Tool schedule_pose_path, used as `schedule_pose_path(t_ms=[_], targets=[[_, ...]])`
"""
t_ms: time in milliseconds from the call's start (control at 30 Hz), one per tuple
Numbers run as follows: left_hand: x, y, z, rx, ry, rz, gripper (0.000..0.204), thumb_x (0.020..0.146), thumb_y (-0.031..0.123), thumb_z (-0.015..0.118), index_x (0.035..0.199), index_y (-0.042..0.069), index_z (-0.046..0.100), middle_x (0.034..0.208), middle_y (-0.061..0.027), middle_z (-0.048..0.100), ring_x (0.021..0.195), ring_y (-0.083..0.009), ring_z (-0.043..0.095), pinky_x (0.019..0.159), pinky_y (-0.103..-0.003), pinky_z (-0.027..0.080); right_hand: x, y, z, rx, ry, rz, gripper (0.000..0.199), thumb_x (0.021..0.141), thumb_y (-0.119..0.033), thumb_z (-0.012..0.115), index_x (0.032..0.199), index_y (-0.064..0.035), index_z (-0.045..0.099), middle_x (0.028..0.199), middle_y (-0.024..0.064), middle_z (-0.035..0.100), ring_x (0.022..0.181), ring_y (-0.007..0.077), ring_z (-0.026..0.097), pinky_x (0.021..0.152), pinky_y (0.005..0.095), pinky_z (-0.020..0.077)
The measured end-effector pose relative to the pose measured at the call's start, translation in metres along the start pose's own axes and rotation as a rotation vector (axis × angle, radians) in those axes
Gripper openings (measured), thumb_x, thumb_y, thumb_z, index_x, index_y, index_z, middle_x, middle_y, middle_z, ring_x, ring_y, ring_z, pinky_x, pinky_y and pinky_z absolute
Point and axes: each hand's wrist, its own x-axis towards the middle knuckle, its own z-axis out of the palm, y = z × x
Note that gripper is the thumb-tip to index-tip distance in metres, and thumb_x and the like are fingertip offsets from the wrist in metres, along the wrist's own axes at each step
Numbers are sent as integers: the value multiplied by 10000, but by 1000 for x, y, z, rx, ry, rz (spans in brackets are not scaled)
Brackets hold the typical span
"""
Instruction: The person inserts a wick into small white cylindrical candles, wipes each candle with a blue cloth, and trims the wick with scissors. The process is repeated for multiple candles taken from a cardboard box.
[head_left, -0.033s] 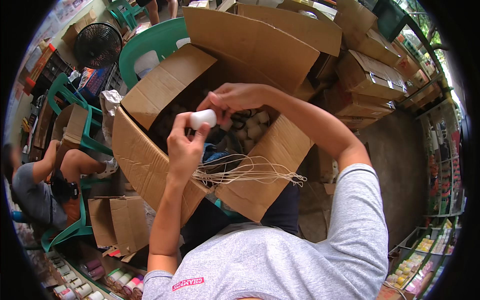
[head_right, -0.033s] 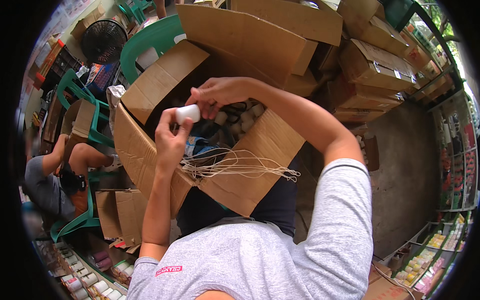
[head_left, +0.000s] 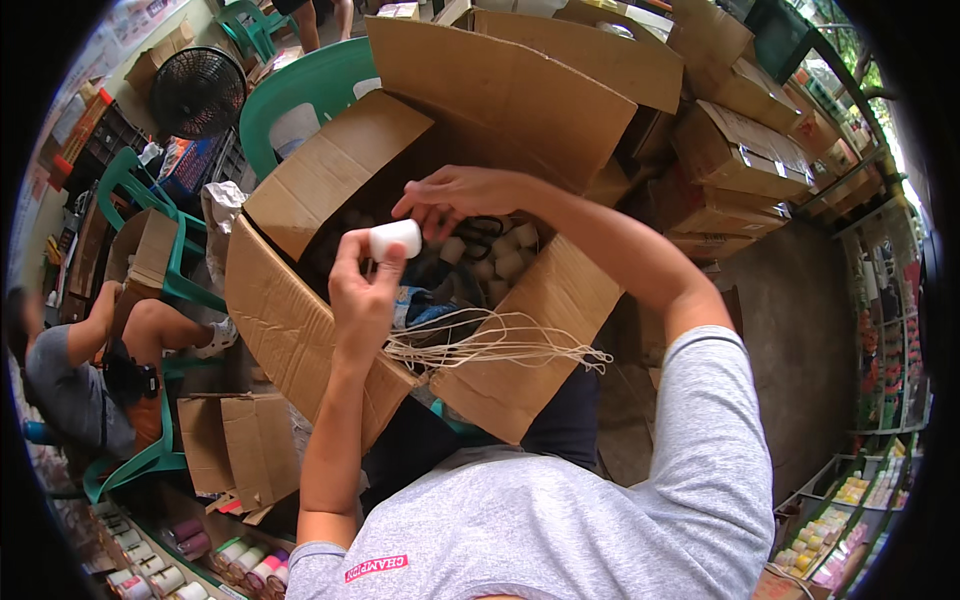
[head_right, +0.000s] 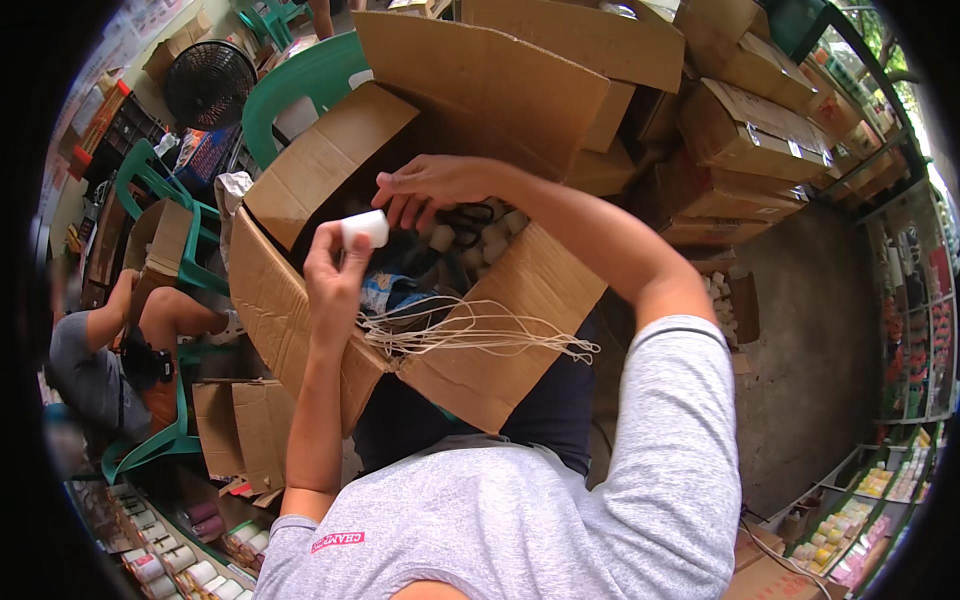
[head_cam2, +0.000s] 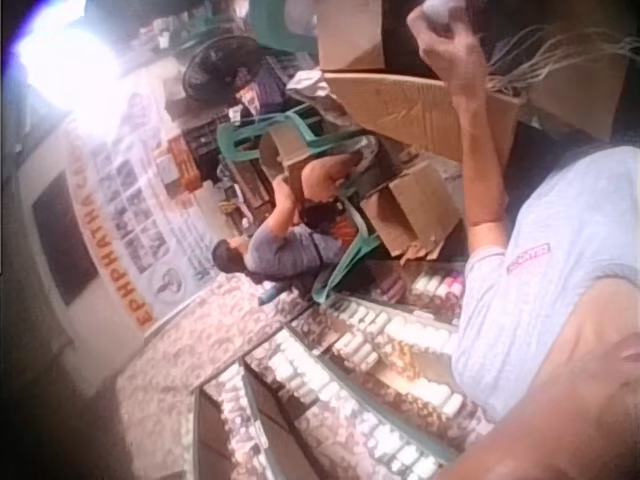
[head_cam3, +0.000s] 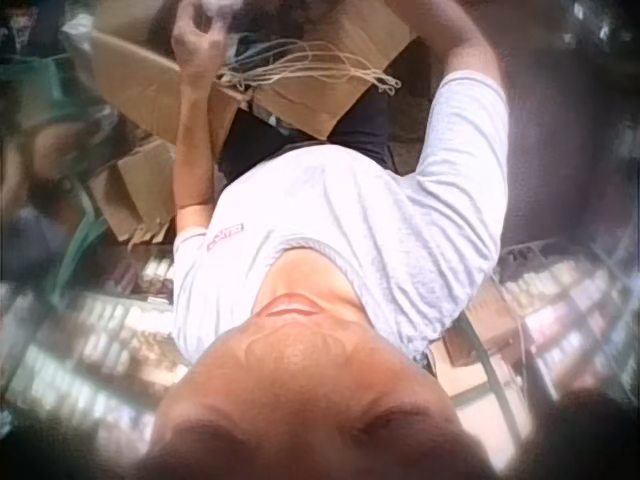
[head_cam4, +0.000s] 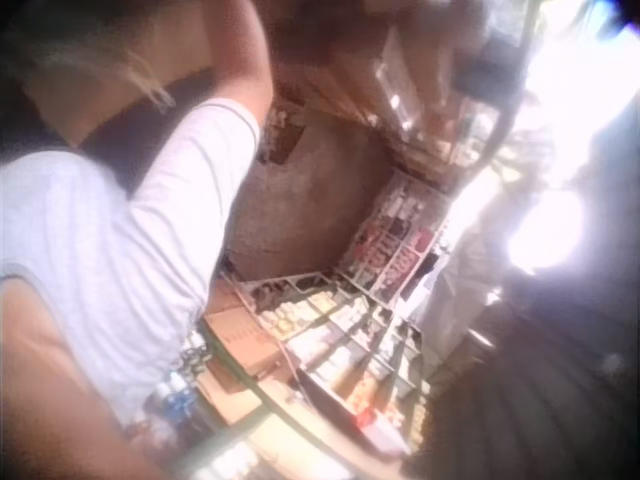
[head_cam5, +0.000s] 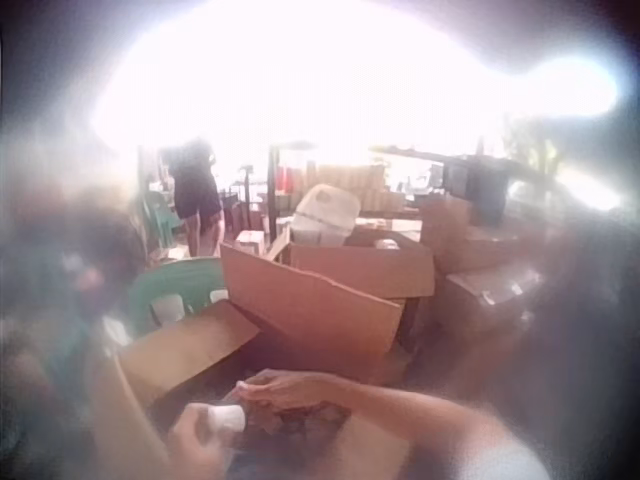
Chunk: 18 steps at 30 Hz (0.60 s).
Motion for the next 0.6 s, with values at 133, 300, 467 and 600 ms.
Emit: schedule_pose_path(t_ms=[133,300,467,600], targets=[[1,5,8,-599,-54,-338,302,971,333,575,987,32,571,814,-19,583,463,-17,306,388,-191,221,26,77,-34,-1477,-93,184,529,800,-312,720,1273,-114,589,1114,154,662,981,329,649,871,404,527],[-2,-2,-12,-796,-18,-426,342,976,357,527,1032,21,564,796,-28,595,390,-36,265,330,-199,175,43,67,11,-1378,-11,82,579,723,-258,722,1280,-154,599,1166,174,652,1024,356,646,877,432,529],[1,-10,-14,-812,-30,-469,360,971,368,523,1040,19,575,787,-29,603,379,-39,265,330,-204,179,38,57,65,-1213,-119,139,590,753,-249,658,1337,-235,573,1074,153,696,960,305,678,789,419,558],[-2,2,-8,-741,-36,-393,285,953,319,551,1006,40,559,777,-33,595,377,-22,264,333,-198,186,26,34,62,-756,-125,290,648,773,-231,613,1405,-313,497,874,117,713,725,198,692,592,348,570]])
